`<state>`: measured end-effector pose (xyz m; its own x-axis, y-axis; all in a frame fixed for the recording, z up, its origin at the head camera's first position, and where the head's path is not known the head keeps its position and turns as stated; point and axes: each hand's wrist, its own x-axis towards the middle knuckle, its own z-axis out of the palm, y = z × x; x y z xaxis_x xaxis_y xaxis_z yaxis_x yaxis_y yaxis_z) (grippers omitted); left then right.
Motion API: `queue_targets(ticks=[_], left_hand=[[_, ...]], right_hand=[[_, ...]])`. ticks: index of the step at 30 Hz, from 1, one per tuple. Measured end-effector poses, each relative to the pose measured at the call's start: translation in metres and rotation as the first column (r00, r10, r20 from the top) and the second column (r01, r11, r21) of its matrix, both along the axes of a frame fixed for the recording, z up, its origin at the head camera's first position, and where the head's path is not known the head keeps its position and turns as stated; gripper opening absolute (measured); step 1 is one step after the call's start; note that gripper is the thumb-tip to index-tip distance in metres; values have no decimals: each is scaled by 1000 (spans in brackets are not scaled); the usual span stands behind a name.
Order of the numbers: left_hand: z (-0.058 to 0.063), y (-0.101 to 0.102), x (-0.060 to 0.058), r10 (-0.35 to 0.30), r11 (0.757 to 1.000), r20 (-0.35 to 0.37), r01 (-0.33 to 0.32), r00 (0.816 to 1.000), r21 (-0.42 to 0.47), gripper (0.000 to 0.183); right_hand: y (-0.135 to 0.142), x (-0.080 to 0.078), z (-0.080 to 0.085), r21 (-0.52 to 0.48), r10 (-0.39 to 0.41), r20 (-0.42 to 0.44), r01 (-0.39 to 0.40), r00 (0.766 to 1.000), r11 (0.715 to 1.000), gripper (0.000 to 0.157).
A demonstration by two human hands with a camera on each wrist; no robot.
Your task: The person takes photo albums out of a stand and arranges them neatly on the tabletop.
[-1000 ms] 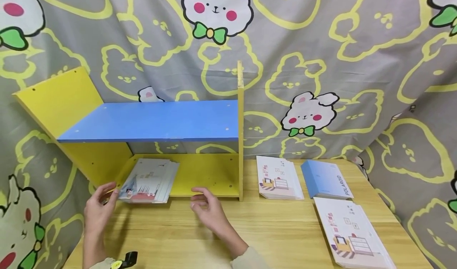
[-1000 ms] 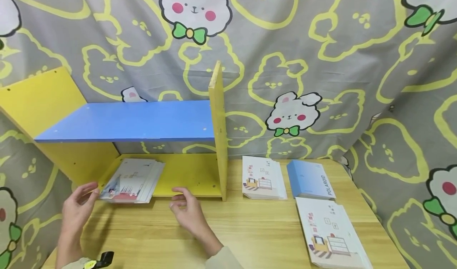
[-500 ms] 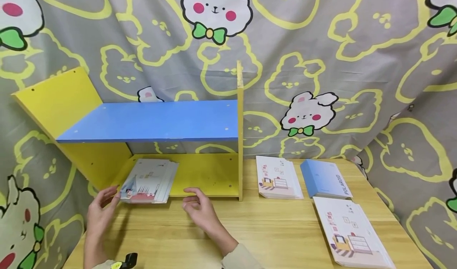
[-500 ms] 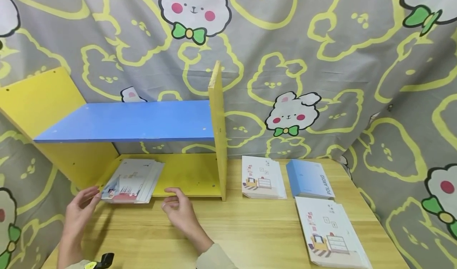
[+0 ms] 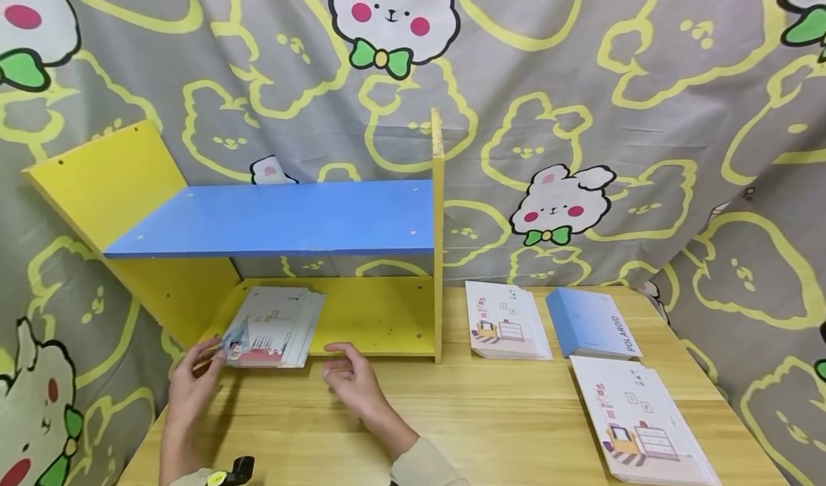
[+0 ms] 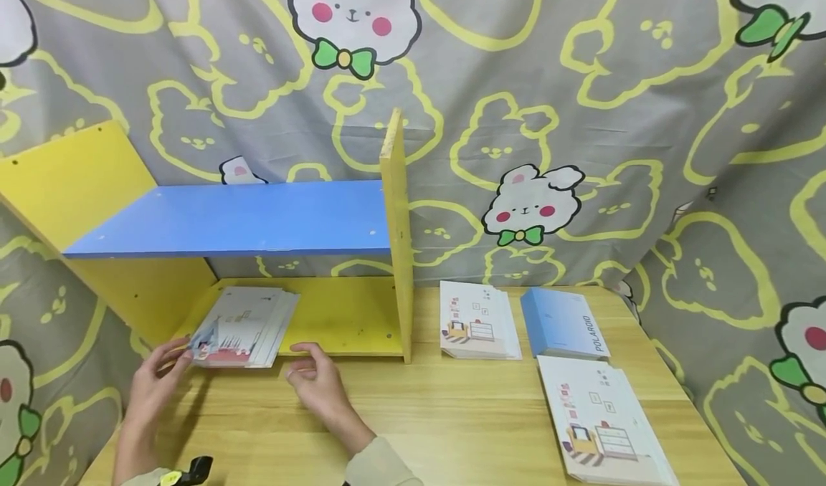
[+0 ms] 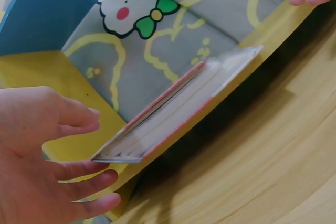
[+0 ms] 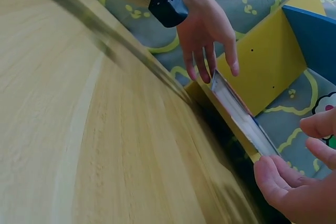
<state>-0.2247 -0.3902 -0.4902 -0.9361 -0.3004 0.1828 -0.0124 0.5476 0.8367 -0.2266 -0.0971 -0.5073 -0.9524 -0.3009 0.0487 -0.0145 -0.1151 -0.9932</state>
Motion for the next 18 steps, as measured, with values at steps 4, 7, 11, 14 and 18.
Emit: queue_targets(ticks=[4, 7, 11, 14, 18], left_hand=[[-1, 1, 0, -12, 1000, -1, 12, 1000, 16, 48], [-2, 0, 0, -25, 998, 4, 25, 1000, 66, 50], [-3, 0, -1, -32, 990, 20, 29, 999, 141, 51], [-4, 1, -2, -32, 985, 32, 27, 999, 170, 50], [-7, 2, -5, -37, 977, 44, 27, 998, 213, 50]], right_hand=[[-6, -2, -2, -30, 1, 5, -1, 1000, 1000, 43], [-12, -3, -4, -53, -5, 16, 6, 1000, 999, 43], [-22, -6, -7, -77, -14, 39, 17, 999, 997, 44], [-26, -8, -9, -81, -24, 48, 27, 999, 996, 46], [-30, -10, -13, -82, -48, 55, 53, 997, 995, 46]])
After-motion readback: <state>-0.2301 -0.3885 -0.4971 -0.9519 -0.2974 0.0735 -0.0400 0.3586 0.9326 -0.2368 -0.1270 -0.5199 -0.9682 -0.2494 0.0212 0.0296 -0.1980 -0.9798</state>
